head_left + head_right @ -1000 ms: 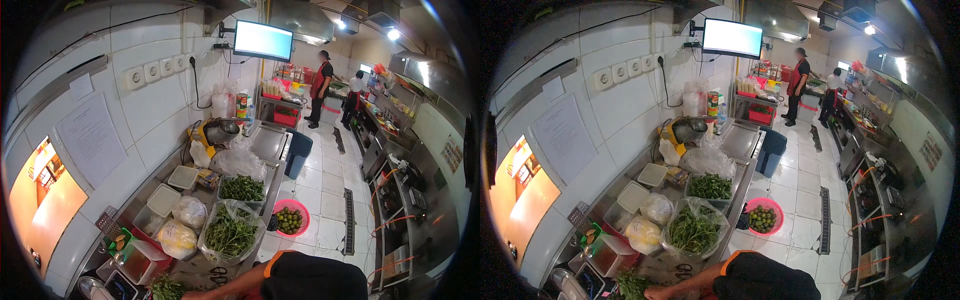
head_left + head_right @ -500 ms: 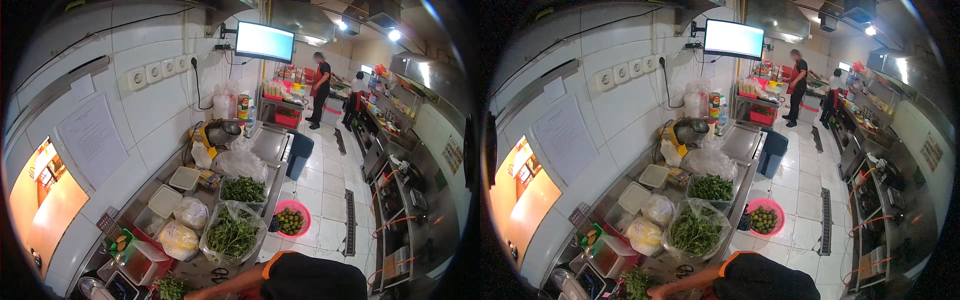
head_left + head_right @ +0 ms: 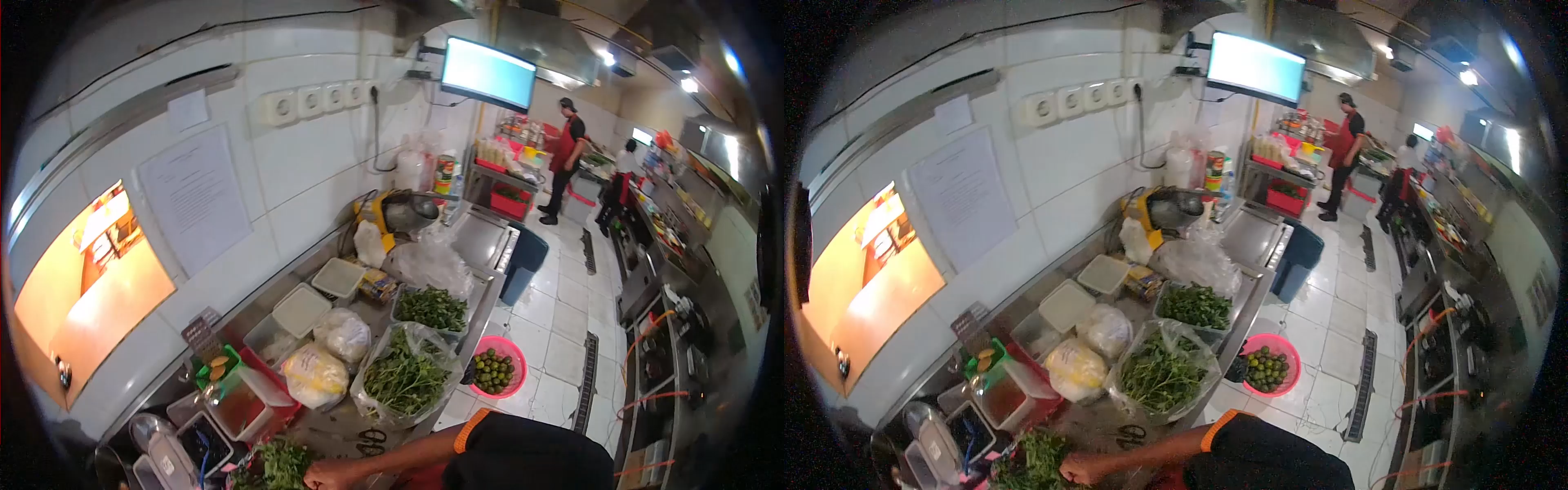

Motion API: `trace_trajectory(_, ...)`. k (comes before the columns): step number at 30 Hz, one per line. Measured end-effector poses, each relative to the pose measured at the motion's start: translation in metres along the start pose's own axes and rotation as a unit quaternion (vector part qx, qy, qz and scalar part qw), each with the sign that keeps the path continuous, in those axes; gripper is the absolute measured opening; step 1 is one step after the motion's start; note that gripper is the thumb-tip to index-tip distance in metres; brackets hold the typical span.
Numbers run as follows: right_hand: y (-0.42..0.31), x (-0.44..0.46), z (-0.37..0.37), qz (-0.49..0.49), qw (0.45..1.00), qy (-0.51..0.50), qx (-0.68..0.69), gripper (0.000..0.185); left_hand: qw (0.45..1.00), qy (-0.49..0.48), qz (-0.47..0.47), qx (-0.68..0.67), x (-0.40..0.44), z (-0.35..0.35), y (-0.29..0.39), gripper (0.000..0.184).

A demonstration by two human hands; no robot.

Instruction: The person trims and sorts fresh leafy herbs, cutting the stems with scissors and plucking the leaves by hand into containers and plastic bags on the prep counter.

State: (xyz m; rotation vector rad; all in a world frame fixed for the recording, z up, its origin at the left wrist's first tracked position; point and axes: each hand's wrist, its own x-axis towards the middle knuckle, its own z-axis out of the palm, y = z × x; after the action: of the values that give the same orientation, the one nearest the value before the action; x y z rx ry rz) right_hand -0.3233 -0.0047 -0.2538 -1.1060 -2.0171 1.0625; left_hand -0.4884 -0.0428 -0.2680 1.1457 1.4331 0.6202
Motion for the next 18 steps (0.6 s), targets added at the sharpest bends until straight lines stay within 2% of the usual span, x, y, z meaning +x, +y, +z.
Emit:
trace_trajectory(2, -0.025, -0.006, -0.012, -0.061, 0.997, 0.027, 0.038, 0.022, 0.998, -0.007, -0.013, -0.060, 0.004, 0.001, 0.010, 0.047)
trace_trajectory(4, -0.028, -0.004, -0.024, -0.132, 0.989, -0.023, -0.056, 0.012, 0.988, -0.013, -0.038, -0.151, 0.010, 0.002, 0.017, 0.046)
trace_trajectory(6, -0.055, -0.006, -0.030, -0.156, 0.981, 0.086, -0.072, 0.008, 0.963, -0.015, -0.079, -0.257, 0.010, 0.003, 0.022, 0.046)
trace_trajectory(8, -0.044, -0.012, -0.025, -0.042, 0.990, 0.072, -0.114, 0.007, 0.931, -0.018, -0.118, -0.345, 0.008, 0.007, 0.026, 0.046)
trace_trajectory(10, -0.051, -0.014, -0.033, 0.003, 0.996, 0.045, -0.083, 0.010, 0.912, -0.014, -0.134, -0.386, 0.005, 0.007, 0.029, 0.042)
trace_trajectory(11, -0.057, -0.013, -0.039, -0.005, 0.997, 0.013, -0.071, 0.010, 0.909, -0.015, -0.133, -0.394, 0.002, 0.008, 0.036, 0.039)
trace_trajectory(12, -0.066, -0.012, -0.047, 0.089, 0.996, 0.001, -0.002, 0.013, 0.901, 0.008, -0.139, -0.410, -0.002, 0.006, 0.046, 0.039)
trace_trajectory(13, -0.070, -0.012, -0.050, 0.188, 0.980, -0.008, 0.062, 0.017, 0.887, -0.032, -0.166, -0.429, -0.007, 0.001, 0.056, 0.037)
trace_trajectory(14, -0.063, -0.013, -0.051, 0.188, 0.980, -0.030, 0.064, 0.017, 0.871, -0.077, -0.190, -0.446, -0.010, -0.002, 0.064, 0.036)
trace_trajectory(16, -0.049, -0.012, -0.053, 0.210, 0.945, -0.039, 0.247, 0.020, 0.854, -0.064, -0.219, -0.467, -0.011, -0.004, 0.077, 0.036)
trace_trajectory(17, -0.049, -0.012, -0.053, 0.213, 0.944, -0.048, 0.247, 0.020, 0.842, -0.066, -0.242, -0.477, -0.013, -0.004, 0.077, 0.037)
trace_trajectory(18, -0.056, -0.009, -0.056, 0.189, 0.964, -0.058, 0.177, 0.019, 0.838, -0.084, -0.218, -0.494, -0.009, -0.004, 0.071, 0.036)
